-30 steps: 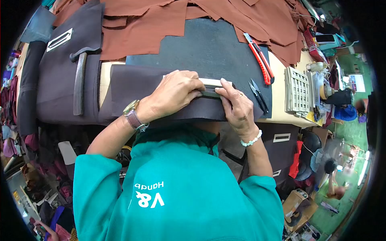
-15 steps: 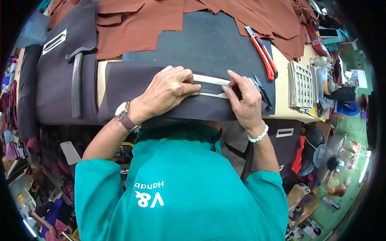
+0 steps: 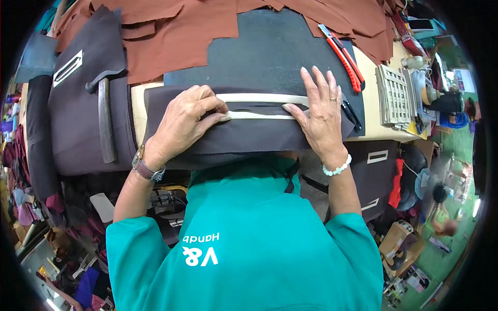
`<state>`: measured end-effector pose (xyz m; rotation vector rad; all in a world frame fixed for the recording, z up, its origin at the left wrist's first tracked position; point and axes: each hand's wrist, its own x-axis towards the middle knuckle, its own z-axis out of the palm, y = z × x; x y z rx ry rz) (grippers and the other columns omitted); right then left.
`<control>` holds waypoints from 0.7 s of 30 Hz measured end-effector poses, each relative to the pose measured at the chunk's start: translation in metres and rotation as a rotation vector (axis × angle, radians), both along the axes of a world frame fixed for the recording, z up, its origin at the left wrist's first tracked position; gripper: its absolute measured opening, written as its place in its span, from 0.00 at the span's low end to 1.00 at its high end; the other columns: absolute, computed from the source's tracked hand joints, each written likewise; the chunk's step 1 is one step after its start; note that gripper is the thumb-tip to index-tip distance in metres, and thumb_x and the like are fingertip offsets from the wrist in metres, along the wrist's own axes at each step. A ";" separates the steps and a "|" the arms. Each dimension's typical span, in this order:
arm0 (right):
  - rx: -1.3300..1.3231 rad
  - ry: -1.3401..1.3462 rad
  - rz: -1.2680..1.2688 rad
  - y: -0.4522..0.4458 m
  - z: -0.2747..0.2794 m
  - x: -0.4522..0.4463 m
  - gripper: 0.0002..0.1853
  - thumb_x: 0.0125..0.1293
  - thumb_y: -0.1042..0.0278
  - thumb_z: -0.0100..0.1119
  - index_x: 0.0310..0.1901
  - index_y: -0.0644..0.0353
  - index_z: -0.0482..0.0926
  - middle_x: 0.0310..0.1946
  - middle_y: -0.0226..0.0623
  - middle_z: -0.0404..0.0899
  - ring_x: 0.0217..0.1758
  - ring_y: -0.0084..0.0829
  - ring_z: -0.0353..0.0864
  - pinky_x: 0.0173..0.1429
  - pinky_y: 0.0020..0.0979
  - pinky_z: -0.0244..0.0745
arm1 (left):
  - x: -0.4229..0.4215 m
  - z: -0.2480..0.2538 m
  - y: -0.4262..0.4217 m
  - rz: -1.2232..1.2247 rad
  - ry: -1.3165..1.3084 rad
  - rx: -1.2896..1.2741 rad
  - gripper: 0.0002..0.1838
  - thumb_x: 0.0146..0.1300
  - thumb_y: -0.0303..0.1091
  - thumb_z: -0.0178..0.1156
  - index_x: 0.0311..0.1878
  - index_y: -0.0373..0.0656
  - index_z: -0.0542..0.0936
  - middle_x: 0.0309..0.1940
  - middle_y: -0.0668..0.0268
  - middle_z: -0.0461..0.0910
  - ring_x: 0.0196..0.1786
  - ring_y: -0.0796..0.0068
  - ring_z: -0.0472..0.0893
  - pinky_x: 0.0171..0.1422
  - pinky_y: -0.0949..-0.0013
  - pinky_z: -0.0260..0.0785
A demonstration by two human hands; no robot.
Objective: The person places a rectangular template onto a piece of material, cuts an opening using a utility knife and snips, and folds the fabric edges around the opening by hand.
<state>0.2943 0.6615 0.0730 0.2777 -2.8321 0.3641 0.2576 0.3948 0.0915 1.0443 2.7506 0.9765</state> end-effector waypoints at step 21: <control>-0.043 0.010 0.257 -0.076 -0.012 -0.024 0.36 0.57 0.47 0.60 0.66 0.47 0.62 0.63 0.41 0.61 0.70 0.49 0.52 0.67 0.64 0.46 | 0.003 -0.015 -0.006 0.086 0.158 0.119 0.15 0.48 0.38 0.68 0.33 0.39 0.77 0.30 0.64 0.73 0.35 0.64 0.74 0.41 0.64 0.67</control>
